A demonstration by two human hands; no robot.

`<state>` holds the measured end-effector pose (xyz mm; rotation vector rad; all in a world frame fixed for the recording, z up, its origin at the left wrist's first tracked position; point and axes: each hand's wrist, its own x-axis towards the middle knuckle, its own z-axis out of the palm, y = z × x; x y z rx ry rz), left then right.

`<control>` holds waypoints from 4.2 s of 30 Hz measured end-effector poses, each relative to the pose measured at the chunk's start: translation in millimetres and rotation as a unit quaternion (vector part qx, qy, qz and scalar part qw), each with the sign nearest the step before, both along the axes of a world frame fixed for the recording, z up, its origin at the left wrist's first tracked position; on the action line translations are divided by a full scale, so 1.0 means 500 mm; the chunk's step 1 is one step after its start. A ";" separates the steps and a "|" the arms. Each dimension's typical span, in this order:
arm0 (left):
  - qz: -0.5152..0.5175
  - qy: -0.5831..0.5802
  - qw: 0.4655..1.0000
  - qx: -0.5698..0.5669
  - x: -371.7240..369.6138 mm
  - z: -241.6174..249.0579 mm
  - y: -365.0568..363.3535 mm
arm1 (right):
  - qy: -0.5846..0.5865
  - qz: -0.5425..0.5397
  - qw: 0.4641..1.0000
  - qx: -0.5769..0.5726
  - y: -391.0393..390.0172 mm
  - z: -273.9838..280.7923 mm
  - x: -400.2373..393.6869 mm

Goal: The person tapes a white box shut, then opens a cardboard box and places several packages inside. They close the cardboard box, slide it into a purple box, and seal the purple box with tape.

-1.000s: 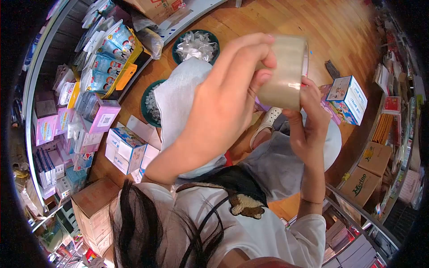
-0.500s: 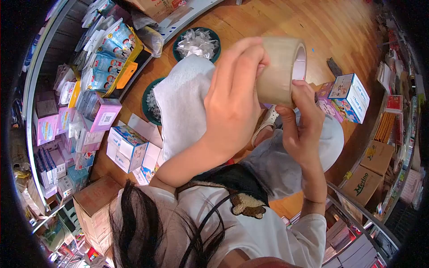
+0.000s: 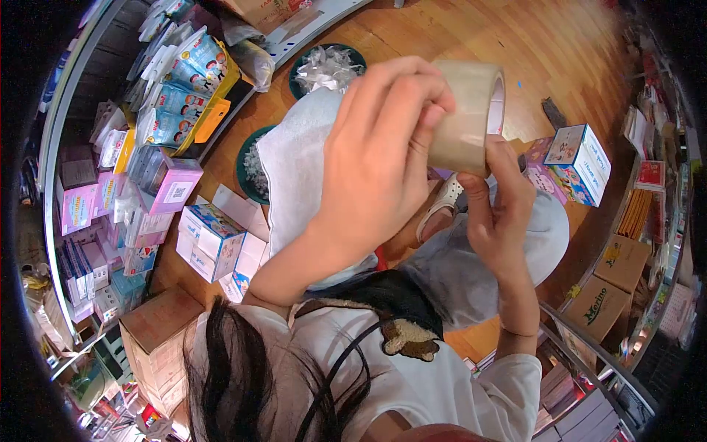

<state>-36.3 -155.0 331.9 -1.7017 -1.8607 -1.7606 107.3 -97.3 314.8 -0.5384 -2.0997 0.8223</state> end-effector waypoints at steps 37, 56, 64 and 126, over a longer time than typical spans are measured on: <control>-0.093 0.024 0.995 -0.038 -0.054 0.025 -0.016 | -0.044 0.004 0.996 0.083 -0.001 -0.005 0.001; -0.170 0.215 0.949 -0.153 -0.109 0.040 -0.008 | -0.096 0.029 0.990 0.104 0.011 -0.003 0.010; -0.156 0.200 0.964 -0.083 -0.112 0.028 0.017 | -0.119 0.023 0.985 0.125 0.018 0.003 0.013; -0.190 -0.511 0.821 -0.167 -0.034 -0.062 -0.029 | 0.012 0.136 0.989 0.061 0.043 0.040 -0.048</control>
